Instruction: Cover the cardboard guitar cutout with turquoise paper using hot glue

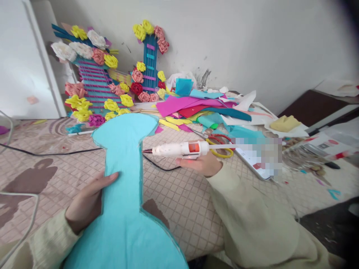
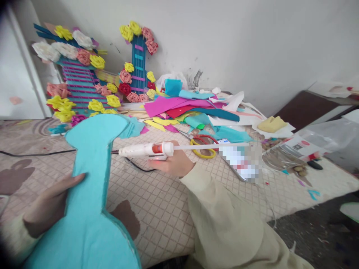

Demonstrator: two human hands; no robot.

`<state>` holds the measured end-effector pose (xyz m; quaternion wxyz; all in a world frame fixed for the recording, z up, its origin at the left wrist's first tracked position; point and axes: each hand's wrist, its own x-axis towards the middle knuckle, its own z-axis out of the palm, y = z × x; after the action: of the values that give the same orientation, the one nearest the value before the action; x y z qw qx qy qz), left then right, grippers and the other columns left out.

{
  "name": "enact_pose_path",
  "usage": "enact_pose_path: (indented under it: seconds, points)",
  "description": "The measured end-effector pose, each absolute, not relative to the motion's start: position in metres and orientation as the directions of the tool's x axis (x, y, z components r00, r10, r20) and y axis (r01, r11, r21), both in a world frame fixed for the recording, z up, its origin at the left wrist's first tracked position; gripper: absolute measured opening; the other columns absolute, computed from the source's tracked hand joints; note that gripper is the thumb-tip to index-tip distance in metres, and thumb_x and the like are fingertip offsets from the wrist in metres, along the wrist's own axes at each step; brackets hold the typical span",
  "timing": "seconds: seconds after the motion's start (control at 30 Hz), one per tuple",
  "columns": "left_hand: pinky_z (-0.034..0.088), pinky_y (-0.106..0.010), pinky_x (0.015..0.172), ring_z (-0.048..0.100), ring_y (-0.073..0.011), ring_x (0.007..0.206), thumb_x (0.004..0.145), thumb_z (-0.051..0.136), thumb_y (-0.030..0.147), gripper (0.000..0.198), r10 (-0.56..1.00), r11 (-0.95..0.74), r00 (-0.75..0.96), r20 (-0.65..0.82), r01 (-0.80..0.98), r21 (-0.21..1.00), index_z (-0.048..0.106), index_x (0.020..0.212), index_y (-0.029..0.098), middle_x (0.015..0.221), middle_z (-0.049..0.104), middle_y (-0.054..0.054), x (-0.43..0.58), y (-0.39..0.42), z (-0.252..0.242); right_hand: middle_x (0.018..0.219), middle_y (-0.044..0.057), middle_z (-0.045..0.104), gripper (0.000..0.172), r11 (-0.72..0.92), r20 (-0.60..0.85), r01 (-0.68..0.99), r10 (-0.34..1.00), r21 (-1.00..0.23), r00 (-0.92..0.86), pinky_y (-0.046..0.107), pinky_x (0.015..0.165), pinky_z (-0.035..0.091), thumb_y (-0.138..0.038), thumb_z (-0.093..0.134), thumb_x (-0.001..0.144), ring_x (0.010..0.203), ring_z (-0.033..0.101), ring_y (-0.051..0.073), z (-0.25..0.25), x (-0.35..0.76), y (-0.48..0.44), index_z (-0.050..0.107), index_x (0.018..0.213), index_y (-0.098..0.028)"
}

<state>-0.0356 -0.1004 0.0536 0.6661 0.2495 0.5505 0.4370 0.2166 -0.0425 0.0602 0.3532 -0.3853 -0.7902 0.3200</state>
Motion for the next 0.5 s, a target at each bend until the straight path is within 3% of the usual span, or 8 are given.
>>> enact_pose_path:
  seconds: [0.17,0.37,0.5]
  points:
    - [0.050,-0.034,0.031,0.058,-0.0247,0.036,0.041,0.080,0.024,0.060,0.854,0.488,-0.017,-0.520,-0.323,0.811,0.061,0.097,0.015,0.055,0.067,-0.003,-0.0348,-0.0995,0.0542,0.058,0.000,0.058,0.012,0.556,0.359,0.357,0.796,-0.751,-0.488,0.029,0.060,0.046,-0.026,0.061,0.069,0.062,0.057,0.017,0.0616,0.2159,-0.0438,0.059,0.060,-0.018]
    - [0.051,-0.035,0.035,0.060,-0.0259,0.039,0.048,0.077,0.027,0.062,0.854,0.500,0.011,-0.519,-0.291,0.816,0.058,0.106,0.016,0.053,0.067,-0.001,-0.0377,-0.1008,0.0536,0.049,-0.002,0.046,0.018,0.579,0.378,0.363,0.784,-0.730,-0.493,0.025,0.049,0.038,-0.025,0.062,0.068,0.049,0.046,0.012,0.0615,0.2159,-0.0434,0.053,0.055,-0.017]
    - [0.050,-0.036,0.032,0.059,-0.0280,0.037,0.042,0.078,0.026,0.073,0.839,0.513,-0.026,-0.544,-0.299,0.805,0.055,0.110,0.014,0.051,0.066,-0.003,-0.0356,-0.1004,0.0568,0.049,-0.003,0.047,0.018,0.576,0.365,0.353,0.780,-0.738,-0.509,0.024,0.048,0.037,-0.024,0.062,0.068,0.048,0.046,0.012,0.0619,0.2161,-0.0438,0.052,0.055,-0.017]
